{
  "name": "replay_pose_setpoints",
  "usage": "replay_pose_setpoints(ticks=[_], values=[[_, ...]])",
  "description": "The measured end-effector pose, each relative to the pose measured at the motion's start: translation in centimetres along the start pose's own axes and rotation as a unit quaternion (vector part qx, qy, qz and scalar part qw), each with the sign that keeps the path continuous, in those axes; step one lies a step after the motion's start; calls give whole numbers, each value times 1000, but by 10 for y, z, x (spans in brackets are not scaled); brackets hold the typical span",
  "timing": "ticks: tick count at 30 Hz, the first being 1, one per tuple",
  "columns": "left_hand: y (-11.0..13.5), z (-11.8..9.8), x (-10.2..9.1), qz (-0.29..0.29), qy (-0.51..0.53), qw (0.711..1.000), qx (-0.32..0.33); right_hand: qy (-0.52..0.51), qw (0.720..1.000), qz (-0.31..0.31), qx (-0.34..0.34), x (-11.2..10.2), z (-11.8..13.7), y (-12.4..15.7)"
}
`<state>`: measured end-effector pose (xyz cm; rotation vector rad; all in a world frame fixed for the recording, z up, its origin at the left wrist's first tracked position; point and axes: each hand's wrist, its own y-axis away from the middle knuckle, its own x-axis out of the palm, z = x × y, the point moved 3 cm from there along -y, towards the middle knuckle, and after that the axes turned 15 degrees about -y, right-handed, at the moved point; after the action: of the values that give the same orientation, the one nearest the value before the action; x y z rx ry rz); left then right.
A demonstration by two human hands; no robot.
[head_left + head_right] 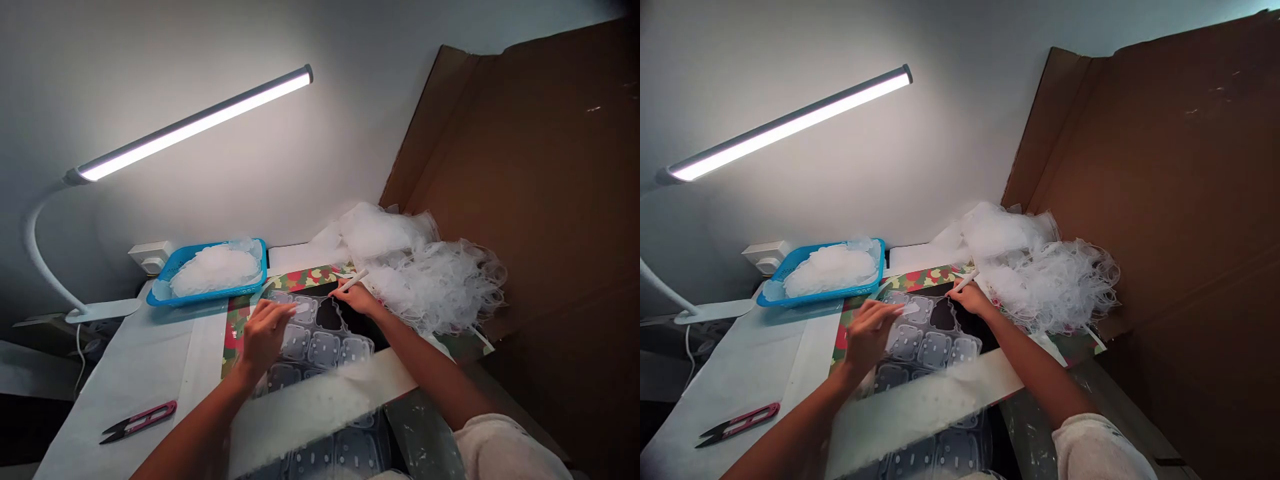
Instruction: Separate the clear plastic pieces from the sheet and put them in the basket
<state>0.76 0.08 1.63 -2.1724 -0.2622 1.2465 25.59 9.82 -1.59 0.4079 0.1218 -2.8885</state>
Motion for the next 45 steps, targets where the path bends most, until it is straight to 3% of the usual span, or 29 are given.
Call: replay_pose_setpoints(ticks=[3,6,8,11,14,21,31,36,39,42,45], values=[[-5,21,-13,35,39,993,-103,-37,999,-37,-11,-9,7,-1],[-2,30,-10,156,-2,979,-133,-54,993,-77,-73,2,24,7],[6,25,-3,217,-90,968,-90,-51,994,-12,-101,25,30,17],[24,14,8,256,-206,944,1,-17,986,111,-126,65,29,34],[39,10,16,295,-263,917,56,9,981,120,-149,83,24,43],[42,12,13,318,-287,899,91,24,980,127,-154,85,23,38],[45,14,16,338,-290,892,81,98,971,131,-173,88,19,42],[46,15,20,351,-289,887,77,215,929,135,-270,100,17,46],[47,16,20,359,-290,885,61,223,928,83,-286,88,13,38],[48,17,18,364,-274,889,48,146,962,-71,-218,44,8,27],[41,18,15,366,-243,898,30,59,966,-214,-130,2,4,25]])
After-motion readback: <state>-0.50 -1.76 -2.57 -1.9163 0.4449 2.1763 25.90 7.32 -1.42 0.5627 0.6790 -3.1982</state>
